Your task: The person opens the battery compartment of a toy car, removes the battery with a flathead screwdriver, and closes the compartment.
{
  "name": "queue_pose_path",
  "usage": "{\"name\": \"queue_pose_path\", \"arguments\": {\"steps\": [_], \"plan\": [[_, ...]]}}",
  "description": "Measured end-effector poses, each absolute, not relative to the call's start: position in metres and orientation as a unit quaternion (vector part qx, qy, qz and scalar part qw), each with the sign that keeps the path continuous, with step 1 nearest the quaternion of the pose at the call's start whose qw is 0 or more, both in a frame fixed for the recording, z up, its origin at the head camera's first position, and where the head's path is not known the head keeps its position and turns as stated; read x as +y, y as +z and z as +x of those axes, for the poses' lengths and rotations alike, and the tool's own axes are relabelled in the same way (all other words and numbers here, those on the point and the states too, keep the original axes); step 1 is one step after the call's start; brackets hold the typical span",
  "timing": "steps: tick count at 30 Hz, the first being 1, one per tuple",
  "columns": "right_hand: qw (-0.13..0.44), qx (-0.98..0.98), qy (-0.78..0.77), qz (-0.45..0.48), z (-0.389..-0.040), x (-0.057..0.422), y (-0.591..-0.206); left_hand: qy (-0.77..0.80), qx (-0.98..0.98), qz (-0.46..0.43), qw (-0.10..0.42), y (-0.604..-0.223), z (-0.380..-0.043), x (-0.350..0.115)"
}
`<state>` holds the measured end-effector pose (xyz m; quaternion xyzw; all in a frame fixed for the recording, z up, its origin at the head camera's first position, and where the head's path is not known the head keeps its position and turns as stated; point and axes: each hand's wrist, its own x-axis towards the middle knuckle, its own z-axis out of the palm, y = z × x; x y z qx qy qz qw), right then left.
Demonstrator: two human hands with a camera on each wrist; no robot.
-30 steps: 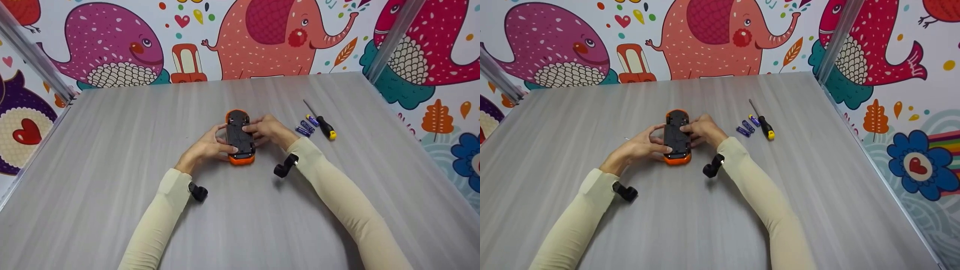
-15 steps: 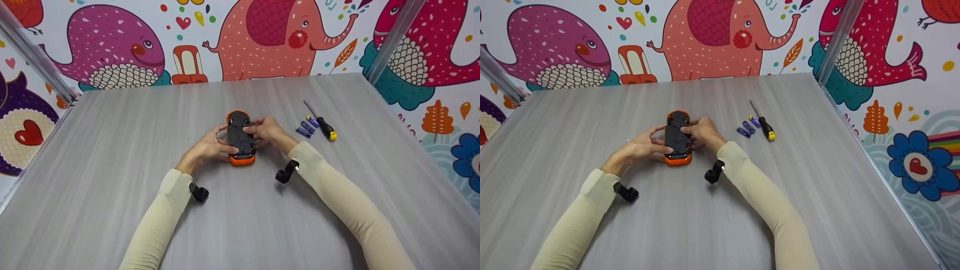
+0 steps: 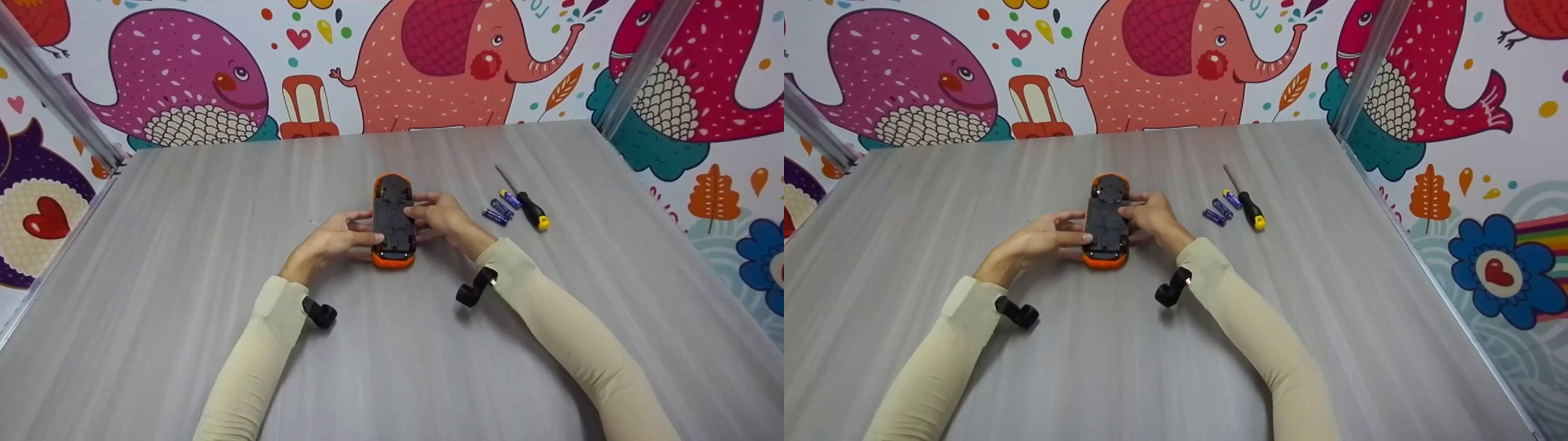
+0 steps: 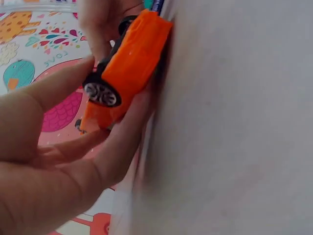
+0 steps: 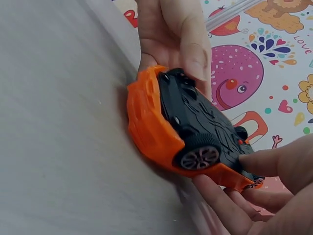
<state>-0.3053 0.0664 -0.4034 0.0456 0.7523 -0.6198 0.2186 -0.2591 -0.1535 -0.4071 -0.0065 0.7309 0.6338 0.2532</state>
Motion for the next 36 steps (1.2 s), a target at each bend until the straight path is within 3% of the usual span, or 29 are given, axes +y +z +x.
{"name": "queue_pose_path", "arguments": {"steps": [18, 29, 36], "plan": [[0.156, 0.729, -0.666, 0.029, -0.289, 0.069, -0.399, 0.719, 0.651, 0.024, 0.242, -0.411, -0.261, -0.163], [0.169, 0.718, -0.675, -0.006, -0.281, 0.063, -0.397, 0.711, 0.685, -0.007, 0.157, -0.404, -0.259, -0.148], [0.184, 0.723, -0.665, -0.03, -0.278, 0.062, -0.395, 0.701, 0.701, -0.01, 0.129, -0.403, -0.257, -0.145]]}}
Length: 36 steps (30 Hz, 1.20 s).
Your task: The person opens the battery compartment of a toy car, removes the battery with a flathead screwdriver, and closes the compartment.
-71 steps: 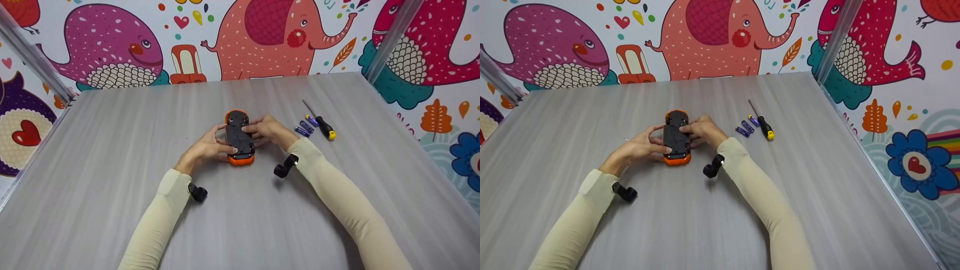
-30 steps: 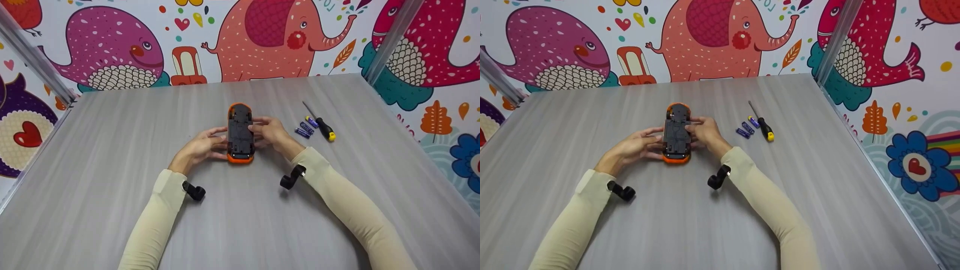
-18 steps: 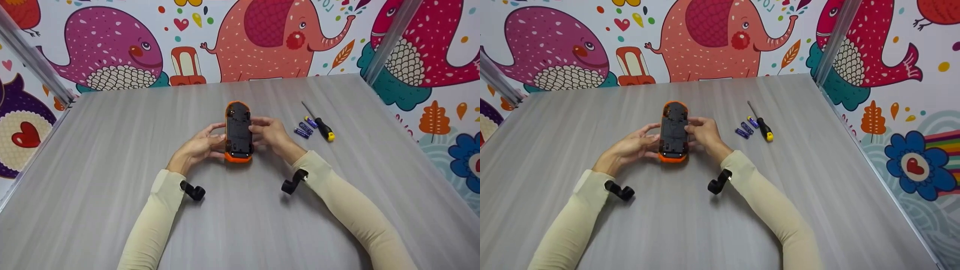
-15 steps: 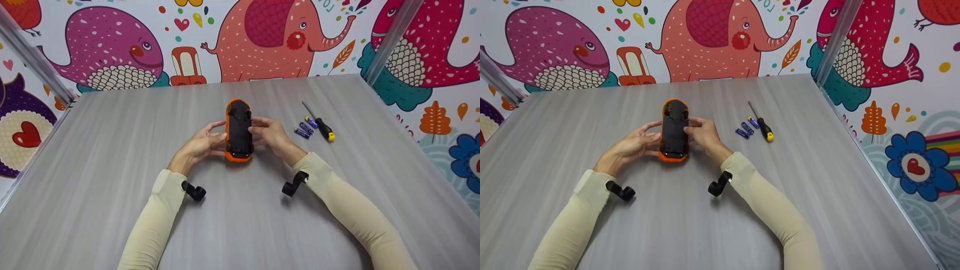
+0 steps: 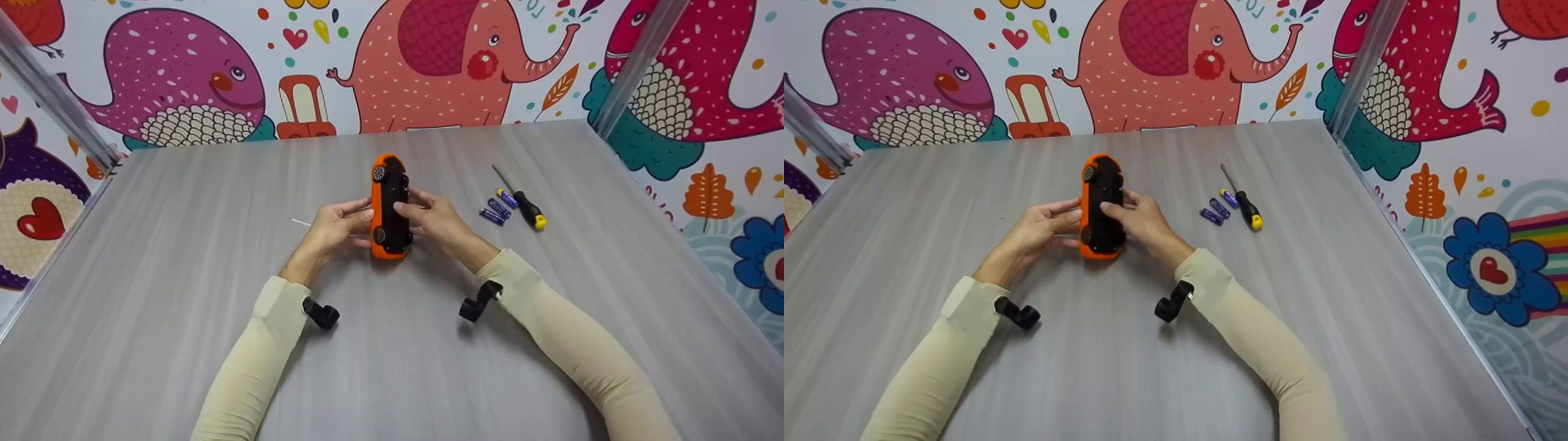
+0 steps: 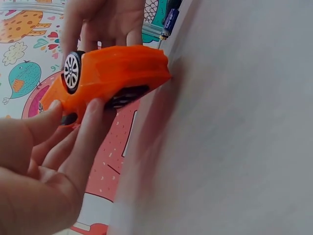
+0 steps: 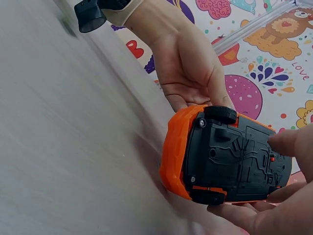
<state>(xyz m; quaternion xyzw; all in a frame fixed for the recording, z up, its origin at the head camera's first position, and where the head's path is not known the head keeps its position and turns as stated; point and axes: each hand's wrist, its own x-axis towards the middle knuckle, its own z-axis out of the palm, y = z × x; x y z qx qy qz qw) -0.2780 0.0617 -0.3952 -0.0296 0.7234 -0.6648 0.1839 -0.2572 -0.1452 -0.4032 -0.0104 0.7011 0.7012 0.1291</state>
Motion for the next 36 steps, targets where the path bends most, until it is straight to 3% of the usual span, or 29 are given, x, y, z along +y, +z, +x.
{"name": "queue_pose_path", "arguments": {"steps": [11, 16, 28, 36], "plan": [[0.173, 0.754, -0.629, -0.068, -0.276, 0.056, -0.396, 0.696, 0.712, -0.013, 0.088, -0.398, -0.254, -0.137], [0.153, 0.748, -0.644, -0.044, -0.276, 0.054, -0.397, 0.684, 0.726, -0.005, 0.066, -0.395, -0.252, -0.13], [0.129, 0.597, -0.791, 0.036, -0.282, 0.06, -0.394, 0.684, 0.708, 0.135, -0.111, -0.392, -0.246, -0.122], [0.136, 0.559, -0.818, 0.023, -0.286, 0.067, -0.395, 0.717, 0.673, 0.158, -0.089, -0.401, -0.25, -0.129]]}}
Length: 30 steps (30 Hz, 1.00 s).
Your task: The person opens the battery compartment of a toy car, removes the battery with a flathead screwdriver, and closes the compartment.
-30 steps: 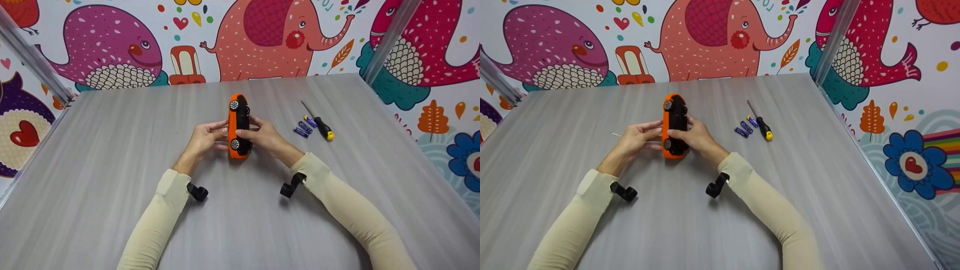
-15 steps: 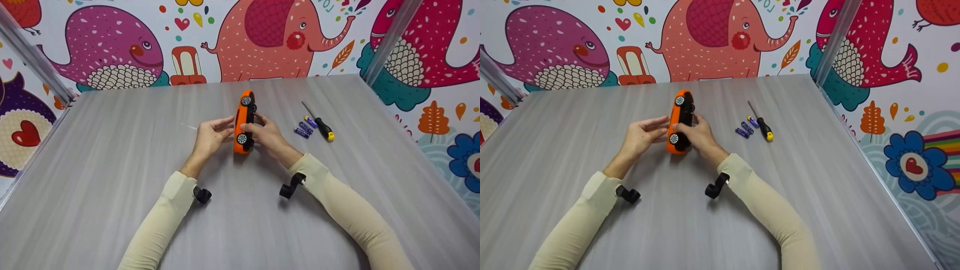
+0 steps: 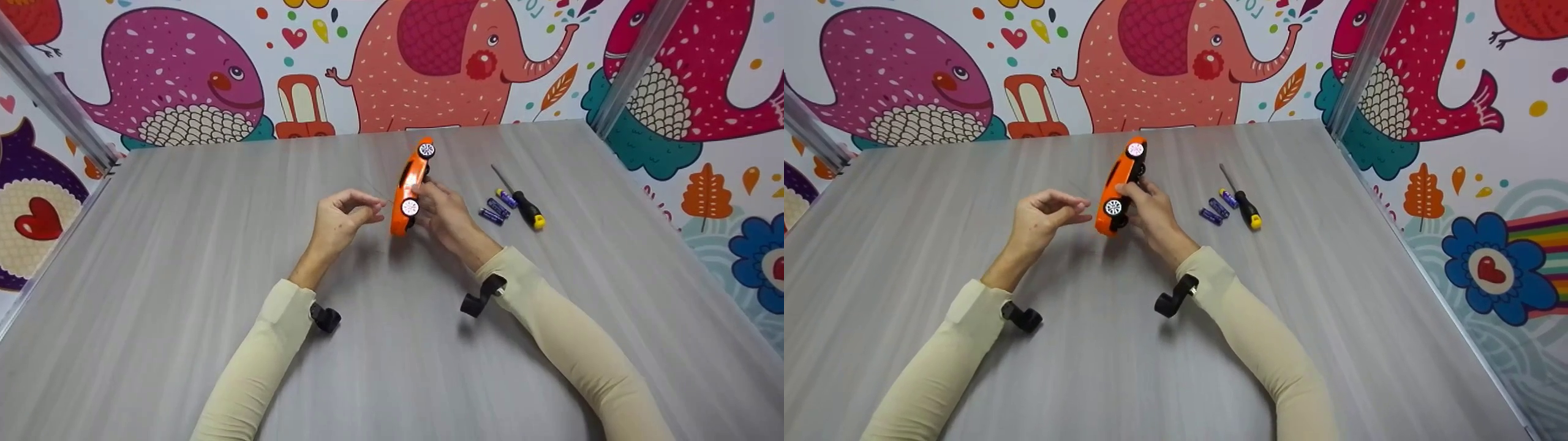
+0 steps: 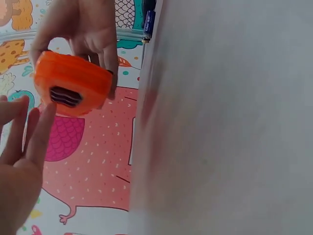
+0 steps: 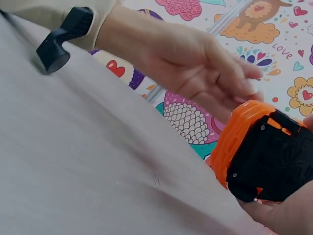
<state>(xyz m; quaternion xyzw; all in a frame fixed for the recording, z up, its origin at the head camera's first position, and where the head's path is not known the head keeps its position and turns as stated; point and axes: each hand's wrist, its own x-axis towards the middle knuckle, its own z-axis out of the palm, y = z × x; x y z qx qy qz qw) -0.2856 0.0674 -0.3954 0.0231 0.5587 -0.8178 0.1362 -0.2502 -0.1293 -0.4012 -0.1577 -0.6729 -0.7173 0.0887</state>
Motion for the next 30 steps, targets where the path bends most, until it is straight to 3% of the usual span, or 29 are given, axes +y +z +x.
{"name": "queue_pose_path", "arguments": {"steps": [5, 12, 15, 30], "plan": [[0.156, 0.548, -0.822, -0.022, -0.281, 0.067, -0.393, -0.729, -0.676, -0.098, 0.037, -0.402, -0.253, -0.132], [0.198, 0.556, -0.803, -0.074, -0.273, 0.061, -0.392, -0.728, -0.677, -0.042, -0.095, -0.4, -0.256, -0.133], [0.208, 0.562, -0.796, -0.083, -0.271, 0.059, -0.393, -0.731, -0.67, -0.035, -0.126, -0.399, -0.255, -0.132], [0.191, 0.579, -0.79, -0.066, -0.273, 0.066, -0.388, -0.711, -0.699, -0.005, -0.073, -0.397, -0.254, -0.138]]}}
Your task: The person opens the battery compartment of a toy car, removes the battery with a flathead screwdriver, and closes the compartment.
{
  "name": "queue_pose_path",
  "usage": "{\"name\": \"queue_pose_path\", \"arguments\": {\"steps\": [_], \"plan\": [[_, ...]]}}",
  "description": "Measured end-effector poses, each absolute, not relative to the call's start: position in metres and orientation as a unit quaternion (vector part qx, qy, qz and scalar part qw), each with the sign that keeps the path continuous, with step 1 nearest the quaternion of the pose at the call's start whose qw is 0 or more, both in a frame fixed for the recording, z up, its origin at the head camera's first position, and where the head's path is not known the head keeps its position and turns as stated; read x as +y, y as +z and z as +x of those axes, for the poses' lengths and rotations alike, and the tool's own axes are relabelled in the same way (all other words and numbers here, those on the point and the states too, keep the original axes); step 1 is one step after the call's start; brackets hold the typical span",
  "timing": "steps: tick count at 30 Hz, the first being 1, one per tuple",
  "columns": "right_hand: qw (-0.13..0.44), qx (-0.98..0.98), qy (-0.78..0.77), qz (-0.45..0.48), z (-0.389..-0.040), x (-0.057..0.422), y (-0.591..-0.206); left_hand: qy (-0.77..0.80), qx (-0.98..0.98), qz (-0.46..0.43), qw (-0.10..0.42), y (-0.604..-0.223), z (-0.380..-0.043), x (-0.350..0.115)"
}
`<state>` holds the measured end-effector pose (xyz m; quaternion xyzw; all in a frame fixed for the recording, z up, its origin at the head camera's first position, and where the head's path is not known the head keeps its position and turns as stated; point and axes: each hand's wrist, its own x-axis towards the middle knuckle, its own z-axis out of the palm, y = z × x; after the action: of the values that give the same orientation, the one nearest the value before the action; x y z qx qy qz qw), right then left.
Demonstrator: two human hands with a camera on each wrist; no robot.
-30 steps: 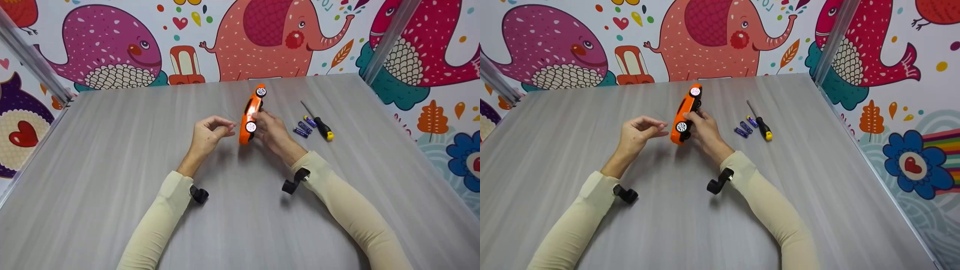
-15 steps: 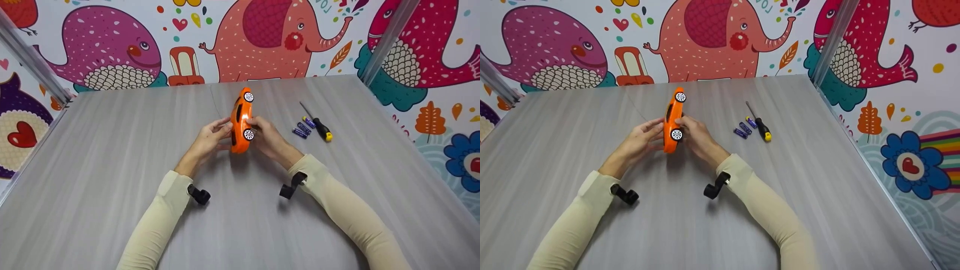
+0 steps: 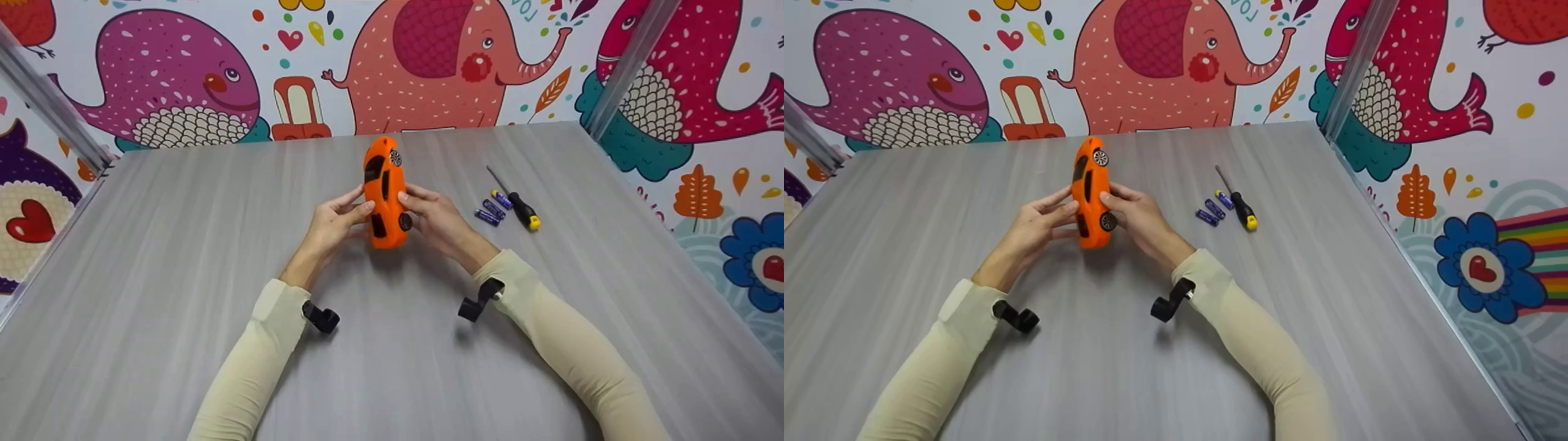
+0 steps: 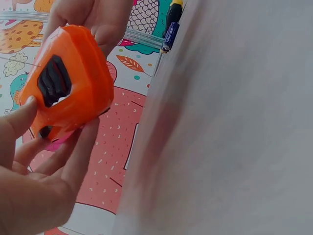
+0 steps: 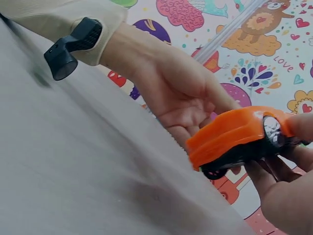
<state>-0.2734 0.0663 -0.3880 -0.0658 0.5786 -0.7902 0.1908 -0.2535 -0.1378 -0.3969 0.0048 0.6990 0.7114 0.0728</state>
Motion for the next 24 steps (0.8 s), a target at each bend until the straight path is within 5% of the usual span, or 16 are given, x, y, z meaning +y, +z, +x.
{"name": "queue_pose_path", "arguments": {"steps": [15, 24], "plan": [[0.141, 0.604, -0.784, -0.028, -0.283, 0.0757, -0.387, 0.739, 0.668, 0.018, 0.088, -0.3973, -0.2558, -0.1401], [0.108, 0.667, -0.737, -0.024, -0.2839, 0.0748, -0.3907, 0.709, 0.7, -0.051, 0.068, -0.3988, -0.2563, -0.1376]]}}
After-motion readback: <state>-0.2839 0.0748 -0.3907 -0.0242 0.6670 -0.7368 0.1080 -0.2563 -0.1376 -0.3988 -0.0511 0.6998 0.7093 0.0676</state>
